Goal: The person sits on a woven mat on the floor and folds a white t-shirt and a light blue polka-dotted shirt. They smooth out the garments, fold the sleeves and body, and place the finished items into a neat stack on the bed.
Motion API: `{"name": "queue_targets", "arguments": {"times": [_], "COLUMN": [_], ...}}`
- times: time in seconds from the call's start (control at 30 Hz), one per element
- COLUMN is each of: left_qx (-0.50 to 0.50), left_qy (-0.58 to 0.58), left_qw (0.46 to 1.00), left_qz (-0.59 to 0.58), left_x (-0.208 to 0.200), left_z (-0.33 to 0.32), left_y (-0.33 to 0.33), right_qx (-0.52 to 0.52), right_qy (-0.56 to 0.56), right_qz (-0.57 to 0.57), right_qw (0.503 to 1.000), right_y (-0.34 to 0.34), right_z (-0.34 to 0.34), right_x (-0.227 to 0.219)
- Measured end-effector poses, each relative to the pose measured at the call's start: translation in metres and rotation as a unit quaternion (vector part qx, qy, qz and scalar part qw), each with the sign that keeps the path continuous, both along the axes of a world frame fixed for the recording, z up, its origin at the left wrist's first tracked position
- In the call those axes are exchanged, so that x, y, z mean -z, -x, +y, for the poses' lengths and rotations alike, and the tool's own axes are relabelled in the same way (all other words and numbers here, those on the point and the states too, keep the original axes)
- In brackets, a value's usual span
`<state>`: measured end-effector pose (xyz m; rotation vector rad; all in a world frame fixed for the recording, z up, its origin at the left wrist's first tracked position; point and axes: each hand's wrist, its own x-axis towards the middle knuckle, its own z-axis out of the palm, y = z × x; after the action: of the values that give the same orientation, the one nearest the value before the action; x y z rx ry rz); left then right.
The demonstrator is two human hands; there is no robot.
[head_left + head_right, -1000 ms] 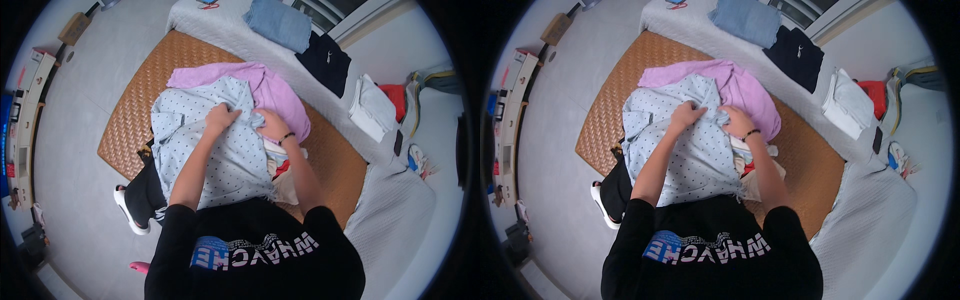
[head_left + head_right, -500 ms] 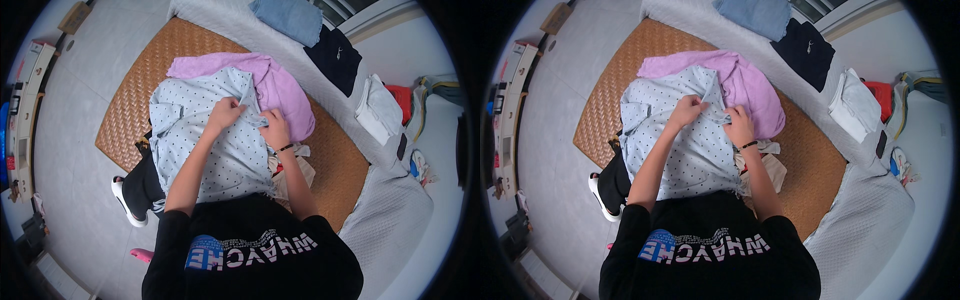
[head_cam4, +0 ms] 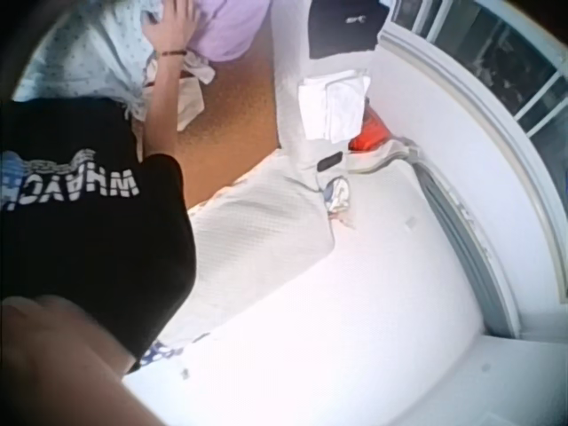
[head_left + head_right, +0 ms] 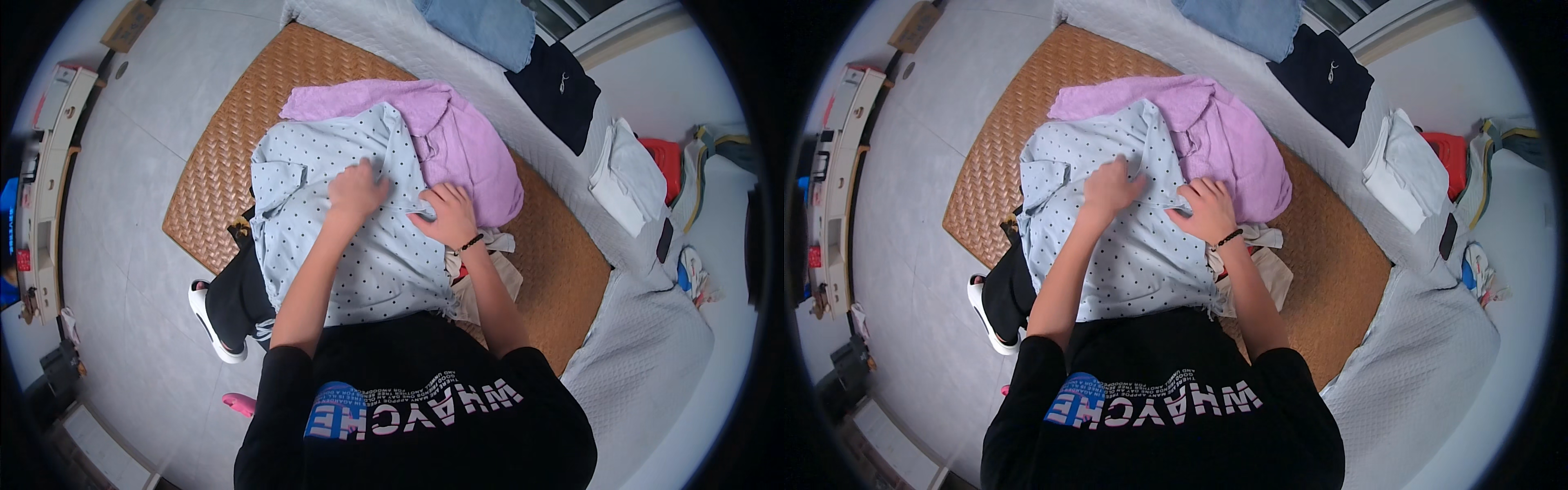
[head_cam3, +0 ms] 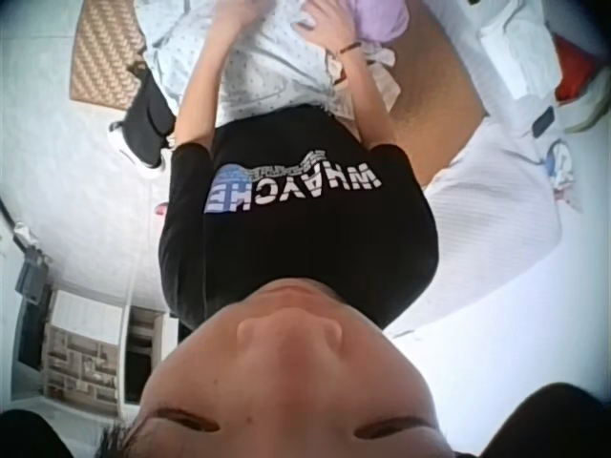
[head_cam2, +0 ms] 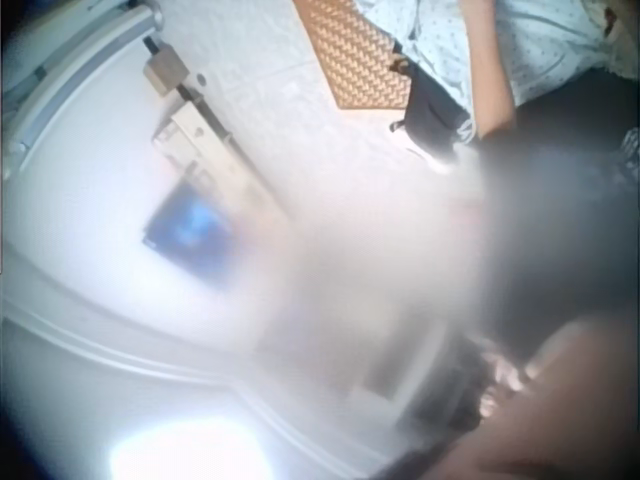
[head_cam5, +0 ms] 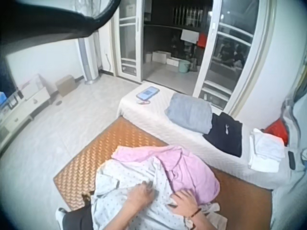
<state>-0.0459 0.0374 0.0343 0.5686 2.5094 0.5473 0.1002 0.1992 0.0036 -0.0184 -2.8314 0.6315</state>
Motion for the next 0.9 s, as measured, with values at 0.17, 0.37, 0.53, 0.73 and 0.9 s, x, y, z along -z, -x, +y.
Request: {"name": "queue_targets", "arguments": {"times": [0.17, 0.37, 0.53, 0.73, 0.9], "left_qx": [0.211, 0.16, -0.025, -0.458, -0.435], "left_qy": [-0.189, -0.17, -0.265, -0.199, -0.159], "left_qw": [0.908, 0.938, 0.916, 0.866, 0.884], "left_qz": [0.31, 0.257, 0.3, -0.002, -0.064], "left_x": [0.03, 0.069, -0.028, 0.034, 0.033], "left_z": [0.025, 0.003, -0.118, -0.295, -0.287], "left_y": [0.009, 0.008, -0.04, -0.161, -0.175], "right_qx": [0.016, -0.02, 0.107, 0.269, 0.272], "right_qy": [-0.012, -0.029, 0.203, 0.458, 0.542], "right_qz": [-0.015, -0.018, -0.082, -0.404, -0.349], "right_qw": [1.0, 0.999, 0.97, 0.745, 0.714], "right_y": [0.0, -0.018, -0.115, -0.2, -0.205], "right_z": [-0.004, -0.017, -0.028, -0.049, -0.04], "right_x": [-0.005, -0.018, -0.008, 0.026, 0.043]}}
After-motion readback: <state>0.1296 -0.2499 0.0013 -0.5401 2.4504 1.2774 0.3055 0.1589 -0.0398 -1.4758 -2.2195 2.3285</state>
